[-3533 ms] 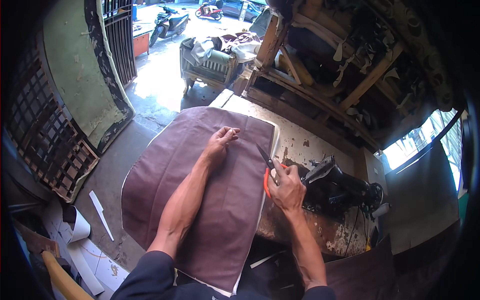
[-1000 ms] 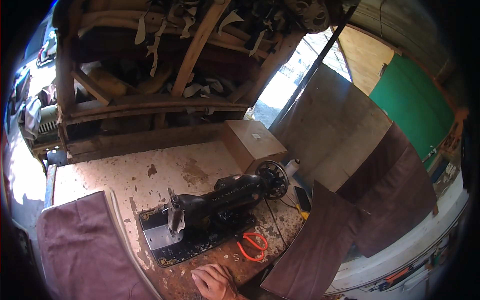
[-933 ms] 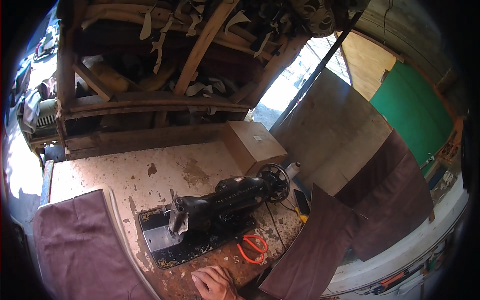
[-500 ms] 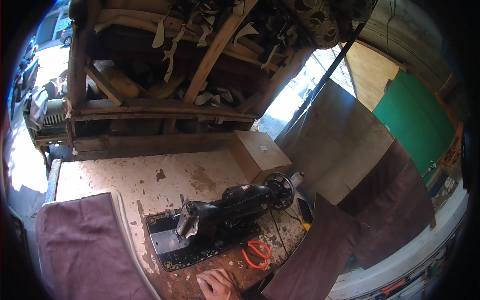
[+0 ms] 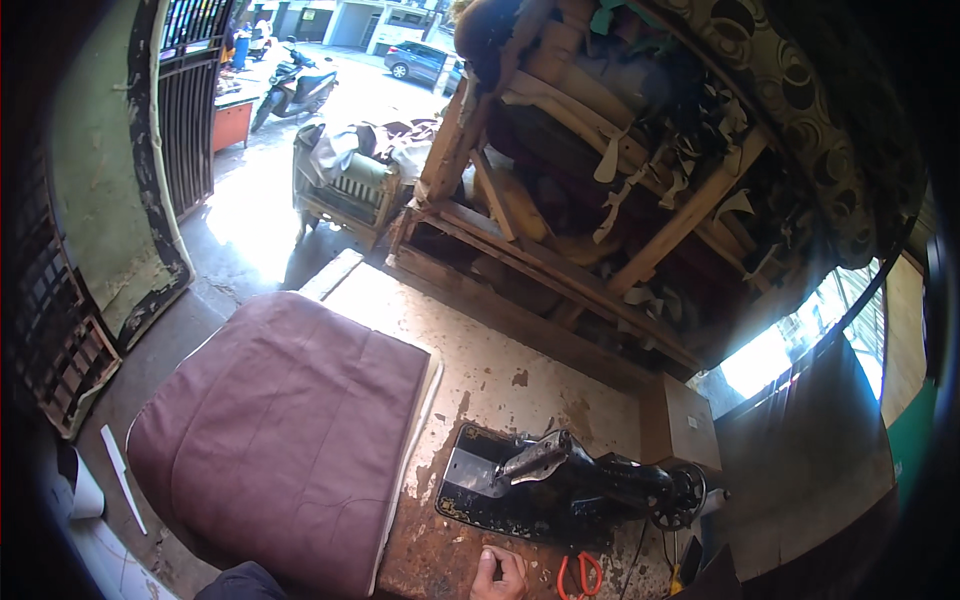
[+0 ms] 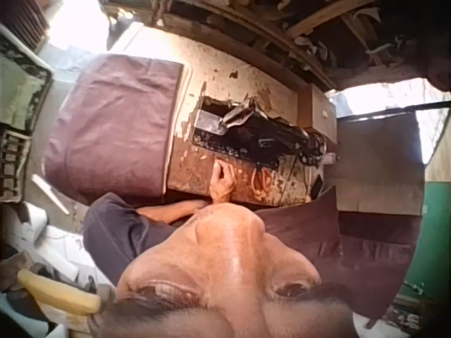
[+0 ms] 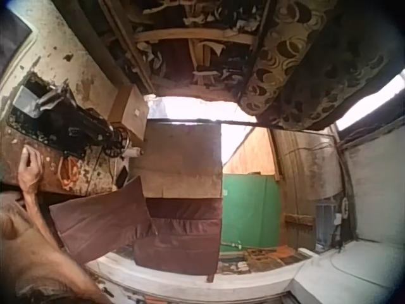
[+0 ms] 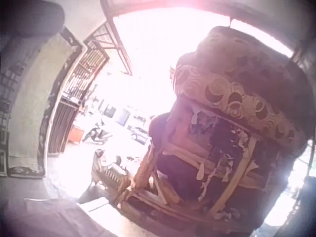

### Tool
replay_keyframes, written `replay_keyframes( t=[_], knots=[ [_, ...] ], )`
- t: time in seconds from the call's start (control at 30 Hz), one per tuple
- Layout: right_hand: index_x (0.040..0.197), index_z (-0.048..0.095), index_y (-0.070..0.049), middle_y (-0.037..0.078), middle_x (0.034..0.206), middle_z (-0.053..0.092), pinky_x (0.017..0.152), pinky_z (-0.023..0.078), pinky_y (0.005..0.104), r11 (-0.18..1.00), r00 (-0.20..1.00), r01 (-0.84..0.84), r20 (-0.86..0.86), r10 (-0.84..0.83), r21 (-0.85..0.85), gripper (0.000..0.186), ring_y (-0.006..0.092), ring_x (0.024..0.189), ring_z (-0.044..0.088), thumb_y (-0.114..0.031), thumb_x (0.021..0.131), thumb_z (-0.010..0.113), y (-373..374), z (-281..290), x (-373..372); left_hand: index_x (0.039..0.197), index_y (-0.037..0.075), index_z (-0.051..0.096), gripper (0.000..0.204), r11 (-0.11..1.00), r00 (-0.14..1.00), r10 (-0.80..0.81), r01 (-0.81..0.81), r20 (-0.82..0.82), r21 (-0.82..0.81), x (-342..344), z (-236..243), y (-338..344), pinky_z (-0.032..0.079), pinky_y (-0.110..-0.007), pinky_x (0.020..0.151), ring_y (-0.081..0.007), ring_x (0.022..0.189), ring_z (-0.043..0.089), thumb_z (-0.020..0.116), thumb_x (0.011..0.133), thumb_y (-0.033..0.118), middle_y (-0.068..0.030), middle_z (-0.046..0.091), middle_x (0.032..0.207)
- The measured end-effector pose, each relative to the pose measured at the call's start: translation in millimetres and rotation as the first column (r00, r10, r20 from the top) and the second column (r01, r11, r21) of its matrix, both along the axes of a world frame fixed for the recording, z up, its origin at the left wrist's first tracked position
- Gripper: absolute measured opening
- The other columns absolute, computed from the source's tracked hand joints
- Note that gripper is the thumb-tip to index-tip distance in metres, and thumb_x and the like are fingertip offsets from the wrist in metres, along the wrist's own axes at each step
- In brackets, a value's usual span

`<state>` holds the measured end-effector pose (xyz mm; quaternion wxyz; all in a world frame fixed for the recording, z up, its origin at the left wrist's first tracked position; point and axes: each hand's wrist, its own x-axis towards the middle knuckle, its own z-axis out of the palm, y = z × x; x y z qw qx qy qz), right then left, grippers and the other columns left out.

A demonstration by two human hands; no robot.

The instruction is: The person prepares a section of brown upholstery fabric at a sewing machine, smoothing the material and using shears to trim a corner before threading the machine needle.

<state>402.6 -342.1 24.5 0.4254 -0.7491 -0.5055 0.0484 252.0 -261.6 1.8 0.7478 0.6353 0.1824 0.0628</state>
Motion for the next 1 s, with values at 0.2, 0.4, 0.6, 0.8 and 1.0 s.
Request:
replay_keyframes(
  t=[0.2,0.4,0.6,0.8,1.0],
  knots=[
    [0.104,0.078,-0.006,0.014,0.103,0.075,0.087,0.056,0.0411,0.997,0.998,-0.032,-0.051,0.035,0.066,0.018,0.0344,0.096,0.071,-0.021,0.102,0.067,-5.3,-9.3,3.9,0.121,0.001,0.067,0.027,0.991,1.000,0.008,-0.012,0.031,0.135,-23.8,45.4,-35.1,0.057,-0.041,0.091,-0.0339,0.104,0.072,0.072,0.095,0.006,-0.0174,0.072,0.111],
    [0.103,0.078,-0.008,0.014,0.100,0.075,0.084,0.056,0.0414,0.998,0.997,0.012,-0.071,-0.007,0.068,0.023,0.0339,0.094,0.071,-0.028,0.102,0.067,-9.5,-13.1,16.6,0.120,0.005,0.065,0.025,0.264,0.747,0.639,-0.438,0.184,0.859,-60.8,67.2,78.9,0.054,-0.043,0.096,-0.0334,0.116,0.068,0.069,0.096,0.011,-0.0132,0.072,0.117],
    [0.101,0.076,-0.006,0.013,0.100,0.074,0.084,0.054,0.0438,0.995,0.999,-0.051,0.015,0.050,0.086,0.015,0.0333,0.094,0.069,-0.019,0.098,0.068,-0.3,-8.4,19.9,0.124,0.007,0.069,0.027,0.048,0.597,0.737,-0.514,0.317,0.857,-83.9,24.5,114.6,0.048,-0.043,0.109,-0.0324,0.135,0.061,0.070,0.098,0.013,-0.0132,0.072,0.130],
    [0.108,0.073,-0.001,0.014,0.103,0.073,0.087,0.054,0.0402,0.995,0.996,-0.038,-0.076,0.046,0.097,0.017,0.0311,0.096,0.069,-0.012,0.101,0.064,-11.6,-6.2,19.0,0.117,0.006,0.073,0.023,-0.097,0.215,0.845,-0.839,0.489,0.535,-112.3,22.3,128.7,0.042,-0.054,0.116,-0.0372,0.135,0.060,0.070,0.096,0.013,-0.0145,0.070,0.135],
    [0.130,0.065,0.001,0.015,0.128,0.065,0.090,0.054,0.0328,0.943,0.964,0.246,-0.153,-0.215,0.226,0.029,0.0225,0.108,0.067,-0.012,0.104,0.060,-21.9,17.9,84.1,0.127,0.009,0.070,0.031,0.090,0.435,0.898,-0.321,0.062,0.943,-126.3,-3.5,132.8,0.029,-0.055,0.124,-0.0371,0.146,0.048,0.065,0.099,0.022,-0.0118,0.063,0.147]
  ],
)
